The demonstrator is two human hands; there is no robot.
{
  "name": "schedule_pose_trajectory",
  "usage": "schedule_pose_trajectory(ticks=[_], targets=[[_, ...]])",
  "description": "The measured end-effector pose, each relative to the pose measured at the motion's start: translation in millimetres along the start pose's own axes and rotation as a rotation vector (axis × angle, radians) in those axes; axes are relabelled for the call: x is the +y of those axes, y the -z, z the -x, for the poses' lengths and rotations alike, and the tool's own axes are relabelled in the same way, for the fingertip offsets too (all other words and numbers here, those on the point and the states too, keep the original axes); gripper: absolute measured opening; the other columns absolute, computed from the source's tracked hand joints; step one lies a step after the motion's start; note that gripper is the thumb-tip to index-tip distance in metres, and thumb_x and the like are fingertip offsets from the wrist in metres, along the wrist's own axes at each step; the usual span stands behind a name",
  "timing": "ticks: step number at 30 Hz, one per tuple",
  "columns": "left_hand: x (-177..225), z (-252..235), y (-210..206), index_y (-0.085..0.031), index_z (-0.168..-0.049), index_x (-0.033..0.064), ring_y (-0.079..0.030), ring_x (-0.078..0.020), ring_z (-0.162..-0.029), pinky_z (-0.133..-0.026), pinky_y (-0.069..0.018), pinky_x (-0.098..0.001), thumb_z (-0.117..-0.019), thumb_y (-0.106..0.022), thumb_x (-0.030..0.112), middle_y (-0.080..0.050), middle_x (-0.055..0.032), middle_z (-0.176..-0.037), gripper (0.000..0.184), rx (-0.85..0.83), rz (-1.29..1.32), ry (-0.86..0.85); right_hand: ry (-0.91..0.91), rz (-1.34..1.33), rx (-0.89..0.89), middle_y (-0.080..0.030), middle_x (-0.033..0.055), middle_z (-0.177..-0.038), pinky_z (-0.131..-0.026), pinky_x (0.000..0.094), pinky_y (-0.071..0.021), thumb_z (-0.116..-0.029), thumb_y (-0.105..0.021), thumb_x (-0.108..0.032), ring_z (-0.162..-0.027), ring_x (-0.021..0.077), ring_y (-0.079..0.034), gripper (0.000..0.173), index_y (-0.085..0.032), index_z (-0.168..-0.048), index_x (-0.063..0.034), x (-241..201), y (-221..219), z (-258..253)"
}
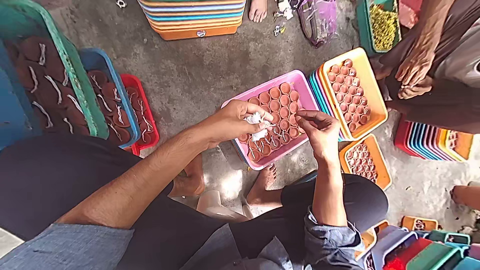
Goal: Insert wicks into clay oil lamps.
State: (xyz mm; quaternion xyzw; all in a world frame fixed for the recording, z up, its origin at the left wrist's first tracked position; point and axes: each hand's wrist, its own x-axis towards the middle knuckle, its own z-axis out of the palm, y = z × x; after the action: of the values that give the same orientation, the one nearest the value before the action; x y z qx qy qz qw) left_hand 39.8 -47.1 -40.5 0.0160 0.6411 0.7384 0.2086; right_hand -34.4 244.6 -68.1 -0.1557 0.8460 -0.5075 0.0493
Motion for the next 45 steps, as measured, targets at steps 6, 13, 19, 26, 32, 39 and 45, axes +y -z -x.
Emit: schedule_pose_trajectory(ticks=[6,13,19,26,32,39,45], targets=[[-2.2,-1.6,-1.8,-0.065,-0.129,0.0022,-0.071,-0.0174,-0.102,-0.091,-0.0602,-0.0307,-0.0973,-0.066,0.0,-0.072,-0.0105,-0.118,0.032,-0.004,-0.021,-0.019,0.108,-0.369,-0.087,-0.074,0.0092,-0.109,-0.082,0.032,-0.0622,-0.0915,-0.073,0.001,-0.093,0.0165,-0.072,0.018,-0.075,-0.109,-0.0011,-39.1,-29.6,14.7],[-7.4,-3.3,-4.5,-0.055,-0.142,0.0032,-0.072,-0.0162,-0.1,-0.087,-0.0611,-0.0288,-0.0968,-0.067,0.001,-0.071,-0.0116,-0.118,0.046,-0.063,-0.024,-0.029,0.13,-0.412,-0.079,-0.073,0.0099,-0.108,-0.075,0.0306,-0.0606,-0.091,-0.074,-0.003,-0.086,0.0165,-0.069,0.018,-0.076,-0.109,-0.0006,-44.0,-54.3,28.2],[-2.4,-3.1,-6.4,-0.048,-0.148,0.0056,-0.069,-0.0137,-0.107,-0.092,-0.0579,-0.0272,-0.1024,-0.056,0.0,-0.068,-0.0095,-0.127,0.047,-0.118,-0.034,0.031,0.206,-0.275,-0.052,-0.074,0.007,-0.104,-0.07,0.029,-0.0582,-0.0855,-0.08,-0.005,-0.08,0.0144,-0.066,0.024,-0.076,-0.109,-0.002,-42.5,-62.1,30.4],[-3.5,-0.8,-3.9,-0.041,-0.153,0.007,-0.07,-0.0171,-0.109,-0.094,-0.0588,-0.0303,-0.1009,-0.055,-0.005,-0.064,-0.013,-0.131,0.055,-0.154,-0.014,0.06,0.304,-0.161,-0.053,-0.074,0.0056,-0.099,-0.076,0.0304,-0.0599,-0.0838,-0.082,-0.006,-0.088,0.0149,-0.069,0.023,-0.078,-0.107,-0.0025,-45.2,-64.3,31.8],[-2.4,0.3,-4.9,-0.039,-0.153,0.0066,-0.07,-0.0161,-0.105,-0.093,-0.0587,-0.03,-0.1014,-0.055,-0.004,-0.066,-0.0133,-0.126,0.055,-0.146,-0.012,0.072,0.337,-0.144,-0.025,-0.075,0.0055,-0.096,-0.076,0.0307,-0.0605,-0.0836,-0.08,-0.002,-0.087,0.015,-0.069,0.019,-0.078,-0.102,-0.002,-48.6,-68.6,33.9],[-3.0,-0.9,-3.3,-0.048,-0.148,0.0076,-0.069,-0.0179,-0.11,-0.094,-0.0583,-0.0316,-0.1037,-0.05,-0.004,-0.065,-0.0117,-0.131,0.046,-0.081,0.002,0.036,0.0,-0.511,-0.038,-0.073,0.0113,-0.103,-0.076,0.0315,-0.0616,-0.0857,-0.076,0.004,-0.088,0.0183,-0.071,0.029,-0.072,-0.114,-0.0015,-53.0,-65.5,34.6],[-3.3,-0.7,-3.9,-0.063,-0.134,0.0064,-0.069,-0.0176,-0.106,-0.091,-0.0579,-0.0319,-0.1032,-0.054,0.0,-0.069,-0.0101,-0.122,0.033,-0.028,0.003,0.011,-0.204,-0.8,0.012,-0.073,0.0111,-0.1,-0.085,0.0348,-0.0595,-0.0882,-0.074,0.003,-0.09,0.0163,-0.07,0.025,-0.073,-0.112,-0.0035,-50.1,-71.9,35.1]])
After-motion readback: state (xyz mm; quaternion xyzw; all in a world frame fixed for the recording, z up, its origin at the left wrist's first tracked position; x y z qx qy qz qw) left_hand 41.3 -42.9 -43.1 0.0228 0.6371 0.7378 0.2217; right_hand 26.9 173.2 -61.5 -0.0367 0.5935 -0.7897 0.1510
